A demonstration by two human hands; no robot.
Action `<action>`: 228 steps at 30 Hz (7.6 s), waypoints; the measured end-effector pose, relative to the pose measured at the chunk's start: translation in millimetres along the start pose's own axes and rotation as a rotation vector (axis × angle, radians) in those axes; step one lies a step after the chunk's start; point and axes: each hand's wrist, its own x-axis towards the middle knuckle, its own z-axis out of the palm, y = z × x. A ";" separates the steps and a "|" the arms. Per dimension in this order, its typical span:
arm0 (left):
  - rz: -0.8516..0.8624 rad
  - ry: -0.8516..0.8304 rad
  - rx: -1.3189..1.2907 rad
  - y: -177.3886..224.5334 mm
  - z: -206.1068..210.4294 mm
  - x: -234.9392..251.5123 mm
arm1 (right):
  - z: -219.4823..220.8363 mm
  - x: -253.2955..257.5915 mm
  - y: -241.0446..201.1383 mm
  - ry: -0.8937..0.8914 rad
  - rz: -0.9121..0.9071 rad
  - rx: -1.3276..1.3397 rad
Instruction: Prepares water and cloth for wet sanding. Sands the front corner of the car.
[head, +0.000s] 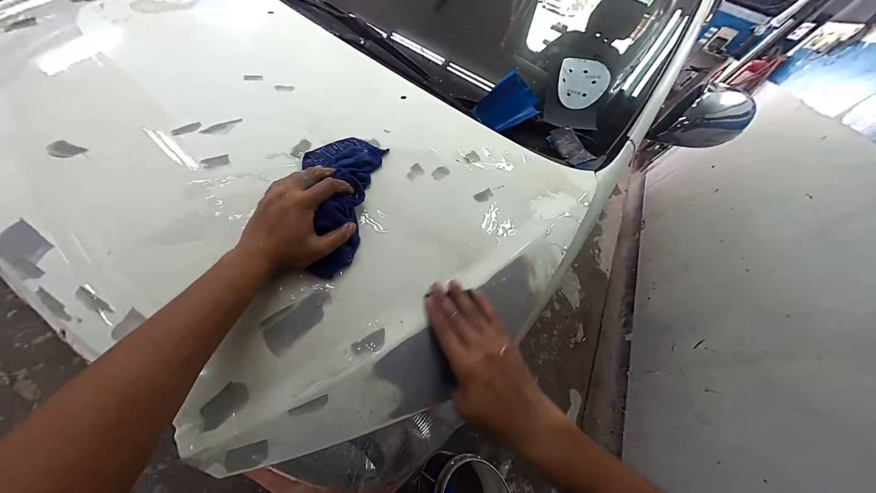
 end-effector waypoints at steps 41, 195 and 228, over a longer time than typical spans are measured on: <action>-0.082 0.015 0.055 -2.3 -0.2 -2.9 | -4.0 -4.2 7.9 0.094 0.110 -0.131; 0.018 -0.121 0.029 -7.3 -4.7 0.6 | 91.5 -22.7 -215.6 0.276 0.392 0.112; 0.110 0.126 -0.093 145.4 -16.4 89.4 | 32.9 16.2 26.6 0.317 0.585 0.091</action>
